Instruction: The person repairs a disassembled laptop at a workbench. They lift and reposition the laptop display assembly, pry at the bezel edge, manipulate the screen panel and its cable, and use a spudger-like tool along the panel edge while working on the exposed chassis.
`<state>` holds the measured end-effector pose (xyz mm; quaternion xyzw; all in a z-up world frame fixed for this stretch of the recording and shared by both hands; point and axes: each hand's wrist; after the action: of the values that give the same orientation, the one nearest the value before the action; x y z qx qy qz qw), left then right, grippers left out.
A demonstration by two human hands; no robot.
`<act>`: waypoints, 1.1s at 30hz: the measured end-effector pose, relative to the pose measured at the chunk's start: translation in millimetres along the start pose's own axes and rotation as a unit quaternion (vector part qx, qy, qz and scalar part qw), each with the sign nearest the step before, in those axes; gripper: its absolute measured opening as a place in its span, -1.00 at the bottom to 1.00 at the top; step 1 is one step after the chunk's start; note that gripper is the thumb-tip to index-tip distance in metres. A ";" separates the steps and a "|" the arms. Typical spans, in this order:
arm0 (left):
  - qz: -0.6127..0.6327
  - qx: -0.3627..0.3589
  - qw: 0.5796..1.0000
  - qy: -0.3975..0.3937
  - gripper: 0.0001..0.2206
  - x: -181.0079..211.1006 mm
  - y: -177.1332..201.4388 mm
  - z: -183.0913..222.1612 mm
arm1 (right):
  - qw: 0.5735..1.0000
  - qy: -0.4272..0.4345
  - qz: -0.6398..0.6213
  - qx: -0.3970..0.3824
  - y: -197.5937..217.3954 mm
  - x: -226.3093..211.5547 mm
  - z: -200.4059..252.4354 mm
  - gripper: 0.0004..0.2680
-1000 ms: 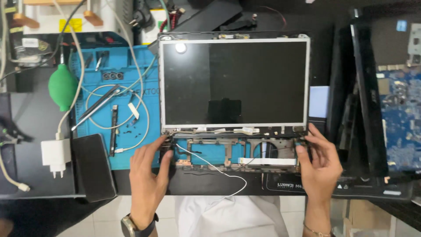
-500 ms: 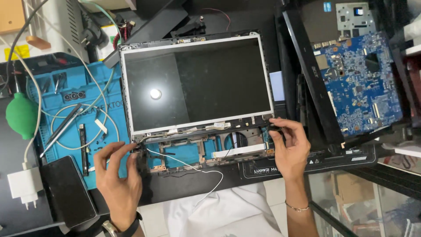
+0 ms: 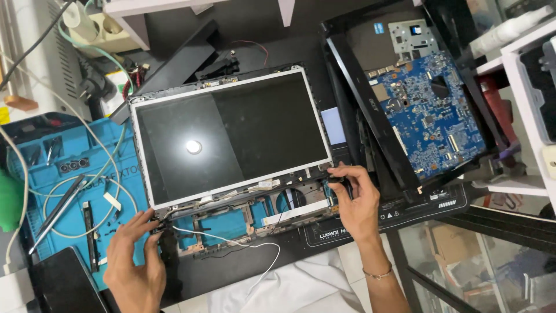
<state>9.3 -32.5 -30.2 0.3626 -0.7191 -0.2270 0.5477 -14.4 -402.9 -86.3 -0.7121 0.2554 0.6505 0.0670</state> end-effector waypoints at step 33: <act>0.033 -0.011 0.998 0.043 -0.86 -14.9 7.4 -9.9 | 1.000 -0.009 -0.017 -0.013 5.7 14.6 7.4 -0.85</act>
<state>18.7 -15.6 -31.2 0.3422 -0.7035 -0.2009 0.5895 -23.3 -408.7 -100.0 -0.7116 0.2338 0.6587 0.0713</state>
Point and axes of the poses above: each hand's wrist, its own z-axis away from the middle knuckle, its own y-axis out of the back of the hand, x = y × z, and after that the axes turned 2 degrees about x, right-handed
